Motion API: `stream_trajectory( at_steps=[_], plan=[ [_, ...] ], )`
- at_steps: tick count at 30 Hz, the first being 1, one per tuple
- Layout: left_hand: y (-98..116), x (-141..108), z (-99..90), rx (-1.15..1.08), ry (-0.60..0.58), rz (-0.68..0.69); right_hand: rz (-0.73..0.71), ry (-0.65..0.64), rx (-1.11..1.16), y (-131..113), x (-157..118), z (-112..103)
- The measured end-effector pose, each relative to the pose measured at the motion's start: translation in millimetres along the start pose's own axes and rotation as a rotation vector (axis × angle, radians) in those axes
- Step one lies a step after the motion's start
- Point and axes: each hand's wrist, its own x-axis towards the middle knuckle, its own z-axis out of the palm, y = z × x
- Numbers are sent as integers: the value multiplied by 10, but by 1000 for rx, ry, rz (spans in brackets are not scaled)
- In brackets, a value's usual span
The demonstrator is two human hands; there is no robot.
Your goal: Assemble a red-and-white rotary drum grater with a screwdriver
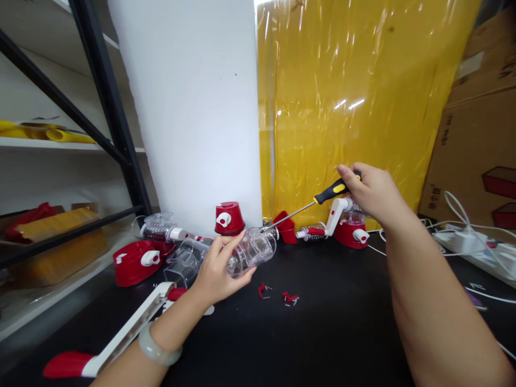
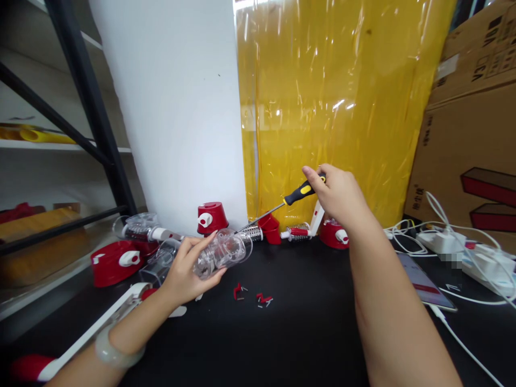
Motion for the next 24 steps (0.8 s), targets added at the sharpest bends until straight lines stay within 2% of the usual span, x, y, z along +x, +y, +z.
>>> stream_trajectory(
  at_steps=[2,5,8,10,14,16,18,21,24],
  plan=[
    [7,12,0,-3,13,0,-37,-56,88,3,-9,-25],
    [8,17,5,-6,25,-13,-50,-213,489,13,-32,-41],
    [5,12,7,-7,36,-13,-23,-251,746,20,-38,-13],
    [1,7,6,-4,32,-8,14,-213,697,27,-26,14],
    [-5,-2,9,-4,10,-9,49,-64,162,39,1,19],
    [-7,-3,14,-9,9,-8,28,-42,-3,31,-5,-8],
    [-7,-1,18,-11,7,-9,1,-97,84,14,-26,-41],
    [-9,-1,18,-5,1,-20,-44,-226,464,-13,-62,-68],
    [-10,-6,15,-2,-1,-14,-45,-267,707,-26,-67,-40]
  ],
)
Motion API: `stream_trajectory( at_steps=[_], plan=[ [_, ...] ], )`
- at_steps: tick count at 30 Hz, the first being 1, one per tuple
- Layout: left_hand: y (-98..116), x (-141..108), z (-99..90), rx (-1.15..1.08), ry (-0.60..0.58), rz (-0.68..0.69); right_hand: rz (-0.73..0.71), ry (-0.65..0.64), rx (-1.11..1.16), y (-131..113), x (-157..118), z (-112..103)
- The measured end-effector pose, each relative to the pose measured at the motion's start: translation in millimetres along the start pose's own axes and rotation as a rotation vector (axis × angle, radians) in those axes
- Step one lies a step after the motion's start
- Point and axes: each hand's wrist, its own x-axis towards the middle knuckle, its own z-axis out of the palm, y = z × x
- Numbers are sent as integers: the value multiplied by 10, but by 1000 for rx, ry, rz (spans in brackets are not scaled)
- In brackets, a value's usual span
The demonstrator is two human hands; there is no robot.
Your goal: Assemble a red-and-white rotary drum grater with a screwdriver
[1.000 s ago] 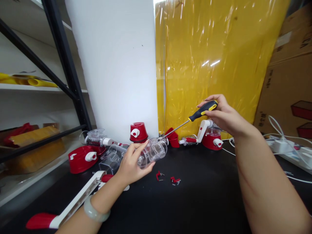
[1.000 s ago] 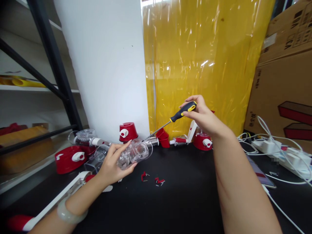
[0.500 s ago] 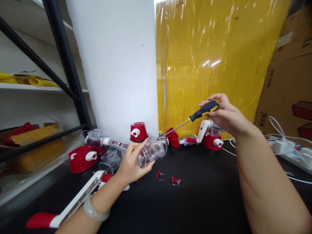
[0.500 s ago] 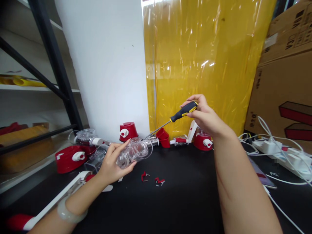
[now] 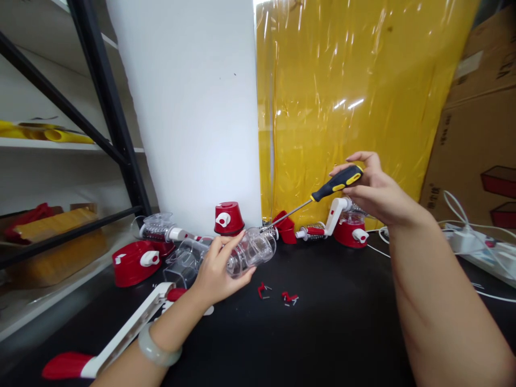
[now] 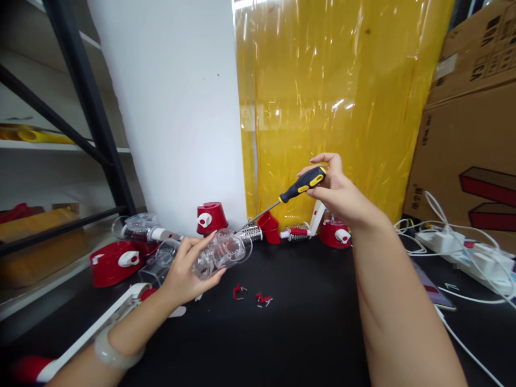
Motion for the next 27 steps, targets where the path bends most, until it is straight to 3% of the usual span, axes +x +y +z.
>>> stream_trajectory(
  at_steps=[2,7,9,13,15,21,27],
  plan=[
    [2,-6,-1,-1,-9,11,38,46,-33,24,26,22],
    [10,-6,1,-5,-26,6,84,233,-501,71,72,28],
    [17,2,0,-6,-22,4,52,208,-428,79,66,18],
    [31,13,-8,-13,0,7,28,86,-51,93,57,16],
    [31,11,-11,-15,2,5,51,97,-16,94,66,24],
    [4,-3,0,-18,-2,-3,62,290,-597,61,80,15],
    [13,3,1,-28,6,-15,36,73,-5,25,40,-11]
  ],
)
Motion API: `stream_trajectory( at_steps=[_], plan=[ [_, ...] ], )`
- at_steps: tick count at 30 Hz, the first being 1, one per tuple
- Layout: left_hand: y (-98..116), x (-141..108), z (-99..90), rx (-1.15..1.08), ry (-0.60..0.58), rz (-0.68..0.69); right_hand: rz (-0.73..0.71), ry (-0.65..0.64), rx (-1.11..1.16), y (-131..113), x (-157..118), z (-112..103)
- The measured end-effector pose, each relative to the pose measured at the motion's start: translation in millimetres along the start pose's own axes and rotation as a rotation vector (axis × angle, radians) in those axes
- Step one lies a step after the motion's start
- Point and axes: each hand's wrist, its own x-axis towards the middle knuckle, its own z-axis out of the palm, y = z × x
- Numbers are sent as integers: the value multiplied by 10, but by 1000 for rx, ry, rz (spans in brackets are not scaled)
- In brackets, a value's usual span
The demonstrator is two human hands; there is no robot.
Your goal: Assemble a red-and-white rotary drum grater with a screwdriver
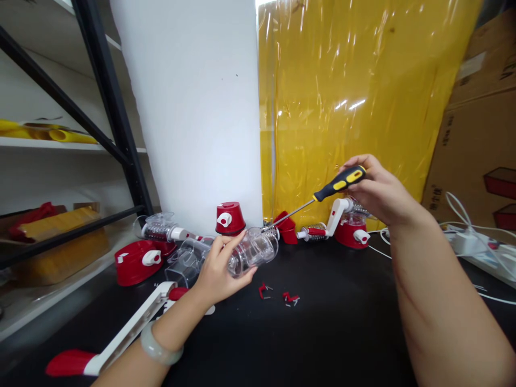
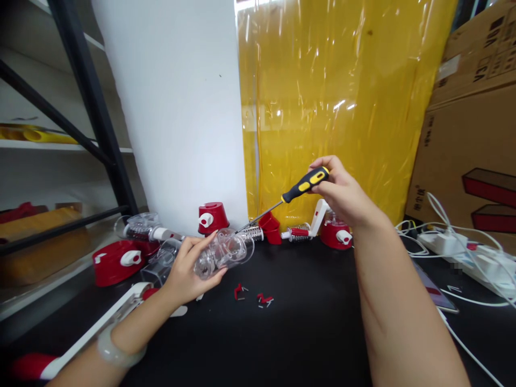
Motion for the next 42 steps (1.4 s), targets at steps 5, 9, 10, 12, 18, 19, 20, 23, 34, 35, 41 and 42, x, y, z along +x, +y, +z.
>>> stream_trajectory(
  at_steps=[5,9,10,12,18,19,20,23,34,35,41,42],
  plan=[
    [3,0,-4,-9,0,1,29,119,-374,-51,-8,39],
    [10,16,-7,-8,3,12,14,213,-567,-7,31,63],
    [19,23,-12,-10,5,20,-4,235,-554,21,47,60],
    [40,35,-23,-15,10,34,-38,290,-547,89,82,42],
    [54,29,-33,-29,6,35,-105,357,-540,235,147,-58],
    [48,26,-31,-33,5,33,-110,357,-531,243,149,-69],
    [40,22,-29,-35,3,29,-114,357,-522,247,149,-77],
    [23,15,-24,-42,1,26,-117,360,-499,241,145,-81],
    [27,7,-27,-55,-2,53,-111,359,-494,195,131,-41],
    [22,7,-26,-59,-3,56,-112,355,-489,180,124,-30],
    [-7,3,-18,-82,-5,95,-126,295,-320,-78,-12,64],
    [-6,1,-14,-84,-10,95,-155,268,-290,-130,-42,71]
  ],
)
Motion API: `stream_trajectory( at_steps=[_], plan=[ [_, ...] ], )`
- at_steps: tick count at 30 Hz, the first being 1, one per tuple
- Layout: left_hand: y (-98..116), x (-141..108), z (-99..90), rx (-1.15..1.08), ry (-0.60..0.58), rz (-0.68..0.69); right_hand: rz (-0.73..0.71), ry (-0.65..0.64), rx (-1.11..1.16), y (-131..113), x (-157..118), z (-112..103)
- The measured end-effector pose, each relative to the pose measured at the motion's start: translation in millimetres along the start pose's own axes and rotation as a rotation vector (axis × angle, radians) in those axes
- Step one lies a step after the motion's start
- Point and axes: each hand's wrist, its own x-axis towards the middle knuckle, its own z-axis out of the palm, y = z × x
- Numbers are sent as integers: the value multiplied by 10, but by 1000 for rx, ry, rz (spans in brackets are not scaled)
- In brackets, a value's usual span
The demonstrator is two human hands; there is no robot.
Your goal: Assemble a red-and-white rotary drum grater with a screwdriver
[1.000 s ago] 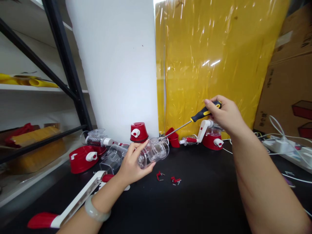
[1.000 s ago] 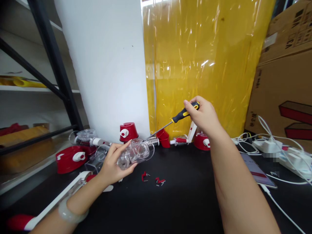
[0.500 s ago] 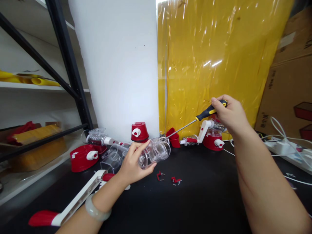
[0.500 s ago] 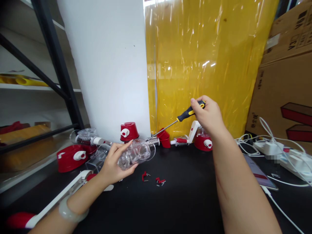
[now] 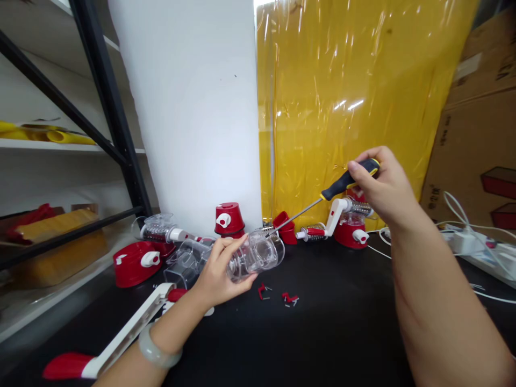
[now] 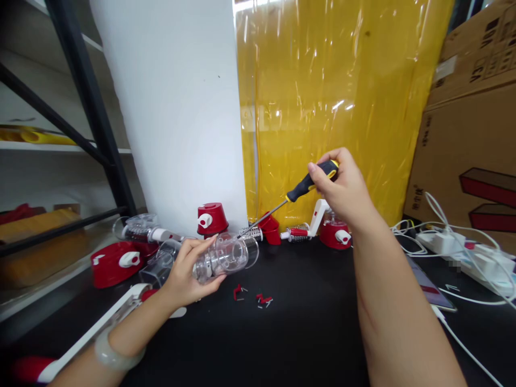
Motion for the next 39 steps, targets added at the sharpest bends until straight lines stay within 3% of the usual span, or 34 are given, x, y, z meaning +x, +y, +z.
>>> stream_trajectory(
  at_steps=[4,9,11,15,17,19,22,24,26,28,31,33,36,39],
  plan=[
    [10,1,20,6,-9,-23,-78,-149,134,-111,-52,-86],
    [13,14,11,31,13,-46,6,-377,231,-17,-43,-154],
    [12,14,5,33,1,-52,32,-331,154,7,-34,-145],
    [8,10,7,29,-19,-57,-82,-146,-360,-35,-25,-125],
    [5,10,10,24,-20,-53,-131,-151,-447,-52,-22,-139],
    [1,11,9,23,-17,-52,-123,-231,-323,-38,-20,-160],
    [-1,7,4,26,-13,-61,-62,-324,35,9,-21,-156],
    [-1,1,3,26,-17,-73,2,-321,249,25,-24,-115],
    [-4,-6,7,25,-25,-77,63,-279,321,23,-23,-62],
    [-9,-9,13,25,-32,-72,94,-204,147,16,-15,-25],
    [-11,-5,16,24,-27,-61,50,-100,-314,16,1,-28],
    [-5,-1,12,25,-26,-60,-16,-80,-403,13,4,-52],
    [7,-2,2,26,-27,-64,-62,-191,-73,-17,-19,-82],
    [11,-14,-1,21,-18,-59,1,-328,383,-67,-50,-79]
  ],
)
